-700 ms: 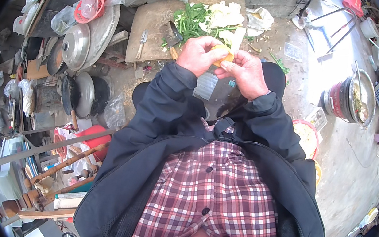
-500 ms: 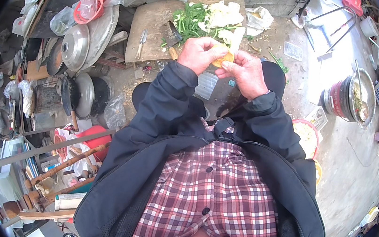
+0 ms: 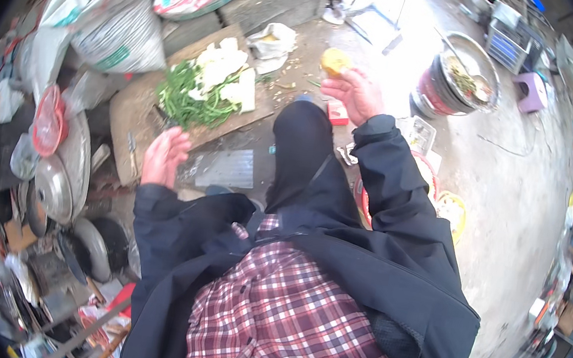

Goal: The person opens a small red box and removes a round item, then places it aside. They then use a knife to chop green leafy vegetables and white pieces on a wooden cutting board, repeatedly gathering and chopping the pile.

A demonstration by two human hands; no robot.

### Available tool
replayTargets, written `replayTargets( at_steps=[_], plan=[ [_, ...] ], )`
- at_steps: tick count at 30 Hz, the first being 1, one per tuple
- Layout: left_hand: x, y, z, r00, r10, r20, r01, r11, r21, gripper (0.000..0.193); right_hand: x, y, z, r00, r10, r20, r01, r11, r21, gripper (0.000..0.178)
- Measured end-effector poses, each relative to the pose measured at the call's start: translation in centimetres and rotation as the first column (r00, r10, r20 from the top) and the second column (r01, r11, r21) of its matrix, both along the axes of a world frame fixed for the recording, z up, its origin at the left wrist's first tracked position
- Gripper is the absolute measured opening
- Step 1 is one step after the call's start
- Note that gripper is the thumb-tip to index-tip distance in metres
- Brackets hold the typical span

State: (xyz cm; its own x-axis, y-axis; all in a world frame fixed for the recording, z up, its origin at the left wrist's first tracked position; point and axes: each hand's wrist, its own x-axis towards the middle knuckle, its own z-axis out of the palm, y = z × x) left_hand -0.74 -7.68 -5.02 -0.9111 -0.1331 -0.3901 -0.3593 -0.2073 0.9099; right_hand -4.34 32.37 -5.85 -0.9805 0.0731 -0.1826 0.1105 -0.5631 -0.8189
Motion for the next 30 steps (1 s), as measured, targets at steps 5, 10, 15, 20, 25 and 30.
replayTargets(
  at_steps=[5, 10, 15, 20, 25, 30],
  plan=[
    [2.6, -4.0, -3.0, 0.988, -0.056, 0.141, 0.064, 0.997, -0.050, 0.029, -1.0, 12.6, -3.8, 0.886, -0.437, 0.155, 0.436, 0.899, 0.037, 0.036],
    [3.6, -4.9, -4.8, 0.975, -0.021, 0.223, 0.040, 0.996, -0.080, 0.025, -2.9, 23.6, -4.6, 0.679, -0.727, 0.101, 0.727, 0.685, 0.046, 0.041],
    [2.9, -4.7, -4.7, 0.981, -0.008, 0.194, 0.033, 0.992, -0.124, 0.025, -5.2, 25.5, -7.7, 0.742, -0.658, 0.125, 0.619, 0.745, 0.248, 0.039],
    [2.2, -5.7, -3.3, 0.981, 0.136, 0.136, -0.109, 0.976, -0.191, 0.026, -5.2, 17.4, -10.1, 0.939, -0.290, 0.186, 0.253, 0.947, 0.199, 0.035],
    [3.2, -9.4, -3.7, 0.971, 0.237, 0.028, -0.224, 0.946, -0.235, 0.026, -4.2, 7.3, -7.1, 0.993, -0.012, 0.120, -0.022, 0.961, 0.275, 0.043],
    [8.7, -12.5, -7.6, 0.955, 0.287, -0.075, -0.296, 0.937, -0.184, 0.026, -4.3, 3.2, -5.5, 0.953, 0.095, 0.287, -0.222, 0.866, 0.448, 0.053]
  ],
)
